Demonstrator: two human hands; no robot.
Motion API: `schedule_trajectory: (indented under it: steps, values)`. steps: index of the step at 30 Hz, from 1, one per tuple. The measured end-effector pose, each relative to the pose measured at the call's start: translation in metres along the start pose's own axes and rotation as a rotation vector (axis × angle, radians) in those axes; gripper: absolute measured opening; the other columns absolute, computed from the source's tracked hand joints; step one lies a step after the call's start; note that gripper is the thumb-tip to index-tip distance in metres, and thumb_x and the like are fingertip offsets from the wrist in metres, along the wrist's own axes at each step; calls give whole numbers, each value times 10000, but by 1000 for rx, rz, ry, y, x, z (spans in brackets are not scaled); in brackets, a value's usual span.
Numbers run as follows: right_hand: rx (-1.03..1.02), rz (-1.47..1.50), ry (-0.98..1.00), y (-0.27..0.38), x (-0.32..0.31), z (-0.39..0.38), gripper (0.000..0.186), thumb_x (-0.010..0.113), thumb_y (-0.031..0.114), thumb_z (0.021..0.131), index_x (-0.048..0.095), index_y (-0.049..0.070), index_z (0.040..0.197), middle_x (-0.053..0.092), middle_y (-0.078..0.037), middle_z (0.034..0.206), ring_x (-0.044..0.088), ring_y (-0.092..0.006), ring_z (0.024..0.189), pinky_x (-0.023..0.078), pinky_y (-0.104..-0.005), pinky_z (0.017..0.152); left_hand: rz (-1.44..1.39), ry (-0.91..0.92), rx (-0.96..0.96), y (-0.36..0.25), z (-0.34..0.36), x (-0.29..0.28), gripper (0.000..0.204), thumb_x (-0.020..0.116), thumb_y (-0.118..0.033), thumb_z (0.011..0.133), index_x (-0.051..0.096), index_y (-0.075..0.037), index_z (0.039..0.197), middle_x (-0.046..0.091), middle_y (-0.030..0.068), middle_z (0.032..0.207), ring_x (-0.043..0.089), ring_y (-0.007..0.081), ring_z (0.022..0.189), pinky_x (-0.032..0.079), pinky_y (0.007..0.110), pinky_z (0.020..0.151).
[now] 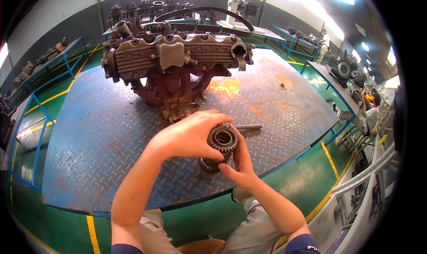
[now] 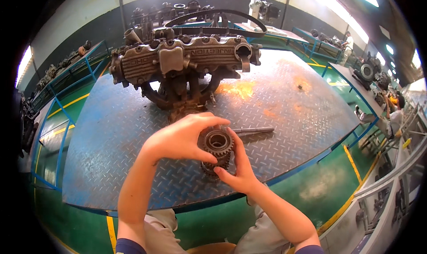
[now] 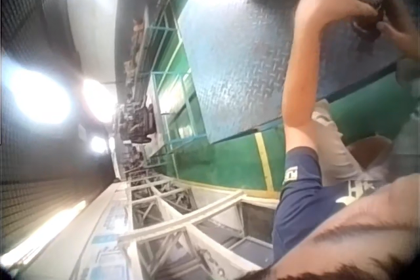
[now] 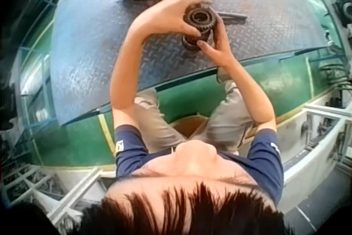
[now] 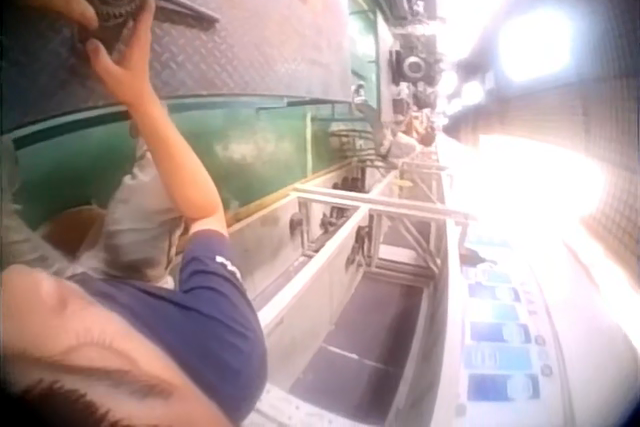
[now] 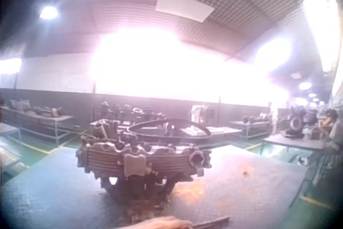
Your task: The person picks up and handles several metal engine gears and bearings from a workbench next to an engine block, rotating them by hand.
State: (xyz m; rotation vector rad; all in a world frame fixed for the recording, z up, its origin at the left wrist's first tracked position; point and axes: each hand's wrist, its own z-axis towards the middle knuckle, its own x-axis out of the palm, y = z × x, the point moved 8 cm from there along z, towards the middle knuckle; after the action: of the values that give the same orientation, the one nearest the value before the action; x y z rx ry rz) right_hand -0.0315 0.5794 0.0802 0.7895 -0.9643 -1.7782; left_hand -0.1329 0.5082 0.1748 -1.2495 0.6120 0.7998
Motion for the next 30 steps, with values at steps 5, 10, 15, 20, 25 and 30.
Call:
schedule_trajectory:
  steps: [5, 10, 15, 20, 25, 30]
  values:
    - [2, -22, -28, 0, 0, 0, 962, 709, 95, 798, 141, 4, 1569, 347, -163, 1509, 351, -249, 1412, 232, -383, 1185, -41, -106, 30, 2, -10, -6, 893, 847, -200, 657, 479, -60, 1459, 613, 174, 1194, 595, 320, 1147, 476, 408, 1002]
    - [-39, -92, -52, 7, -3, 0, 971, 714, 99, 787, 145, 7, 1568, 355, -165, 1503, 367, -250, 1401, 240, -381, 1181, -50, -69, 32, 14, -21, -4, 897, 852, -177, 649, 479, -32, 1451, 639, 162, 1095, 607, 284, 980, 497, 382, 927]
    - [-116, -87, -72, 37, -10, 17, 906, 712, 137, 794, 227, -14, 1544, 430, -180, 1457, 438, -253, 1351, 290, -379, 1157, -102, 25, -66, 25, -22, -8, 777, 855, -186, 647, 575, -5, 1349, 660, 133, 992, 600, 233, 893, 500, 359, 825]
    - [22, -90, -50, 44, -18, 37, 602, 559, 301, 968, 419, -41, 1443, 567, -166, 1340, 518, -241, 1265, 350, -366, 1116, -89, -27, -55, 33, -17, -6, 637, 855, -197, 657, 648, 7, 1224, 662, 109, 912, 598, 201, 846, 500, 338, 768]
    - [-3, -85, -154, 32, -16, 28, 632, 440, 447, 1029, 459, -62, 1403, 576, -187, 1318, 510, -253, 1283, 360, -370, 1102, -111, 2, -85, 34, -18, -10, 607, 853, -234, 674, 661, 0, 1201, 667, 110, 899, 616, 205, 829, 506, 338, 755]
    - [-37, -212, -180, 32, -14, 8, 809, 457, 573, 993, 398, -100, 1438, 485, -211, 1427, 467, -274, 1337, 307, -391, 1153, -106, -97, 49, 13, -12, -17, 621, 843, -289, 706, 653, 5, 1219, 680, 129, 938, 634, 228, 865, 512, 341, 781]
